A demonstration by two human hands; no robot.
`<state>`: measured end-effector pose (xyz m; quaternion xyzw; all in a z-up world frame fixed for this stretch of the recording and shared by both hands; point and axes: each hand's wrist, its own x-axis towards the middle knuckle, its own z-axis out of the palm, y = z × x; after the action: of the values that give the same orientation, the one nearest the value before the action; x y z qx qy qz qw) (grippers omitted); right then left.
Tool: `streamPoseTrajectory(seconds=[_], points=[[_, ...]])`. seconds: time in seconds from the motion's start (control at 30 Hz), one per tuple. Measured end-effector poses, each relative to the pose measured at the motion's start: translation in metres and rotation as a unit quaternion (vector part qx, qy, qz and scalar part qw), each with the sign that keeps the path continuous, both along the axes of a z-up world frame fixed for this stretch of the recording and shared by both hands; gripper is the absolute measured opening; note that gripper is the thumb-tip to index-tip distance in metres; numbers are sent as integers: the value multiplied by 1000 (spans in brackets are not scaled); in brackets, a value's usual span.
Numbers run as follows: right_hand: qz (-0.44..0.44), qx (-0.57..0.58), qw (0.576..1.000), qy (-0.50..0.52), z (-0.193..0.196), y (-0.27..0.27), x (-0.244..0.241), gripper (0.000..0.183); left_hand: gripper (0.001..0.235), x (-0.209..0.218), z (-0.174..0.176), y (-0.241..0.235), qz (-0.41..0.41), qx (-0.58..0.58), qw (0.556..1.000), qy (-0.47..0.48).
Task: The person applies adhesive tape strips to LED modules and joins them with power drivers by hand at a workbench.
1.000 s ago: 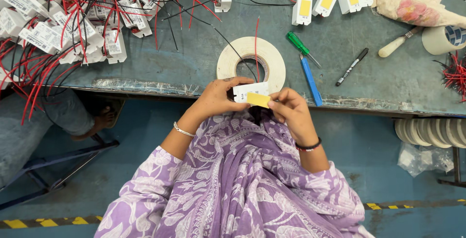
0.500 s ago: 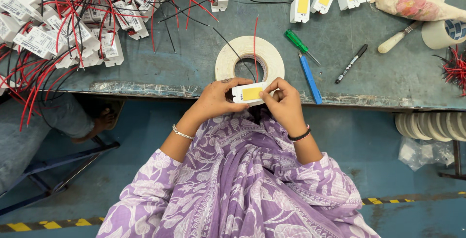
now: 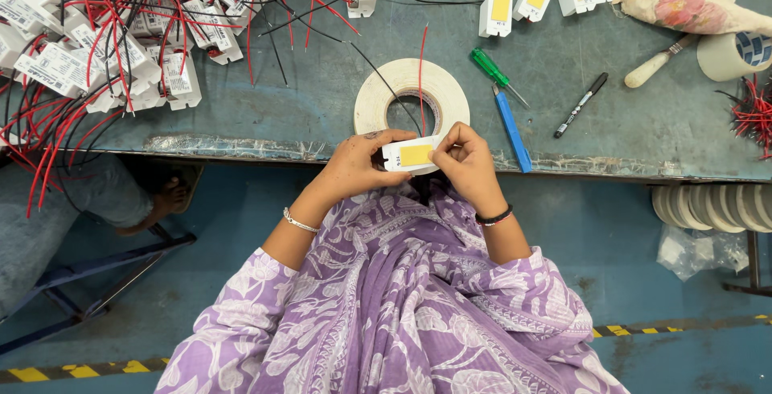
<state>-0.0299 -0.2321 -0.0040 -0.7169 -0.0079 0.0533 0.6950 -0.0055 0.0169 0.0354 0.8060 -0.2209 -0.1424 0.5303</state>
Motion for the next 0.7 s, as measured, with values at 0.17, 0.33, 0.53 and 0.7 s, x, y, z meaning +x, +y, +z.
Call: streamPoseTrajectory(seconds=[0.17,0.33,0.53,0.7], points=[[-15,9,1000,2,-3,2,-1,23,66,-1,2,0,2,10,1000,29],[-49,45,998,21,-3,2,-10,42,69,-1,5,3,-12,10,999,29],[-60,72,995,32,-6,-3,-19,39,61,-3,5,1,-11,-93,993,67],[-24,99,993,-60,-11,4,-22,31,35,-6,-6,-9,40,-139,986,85]])
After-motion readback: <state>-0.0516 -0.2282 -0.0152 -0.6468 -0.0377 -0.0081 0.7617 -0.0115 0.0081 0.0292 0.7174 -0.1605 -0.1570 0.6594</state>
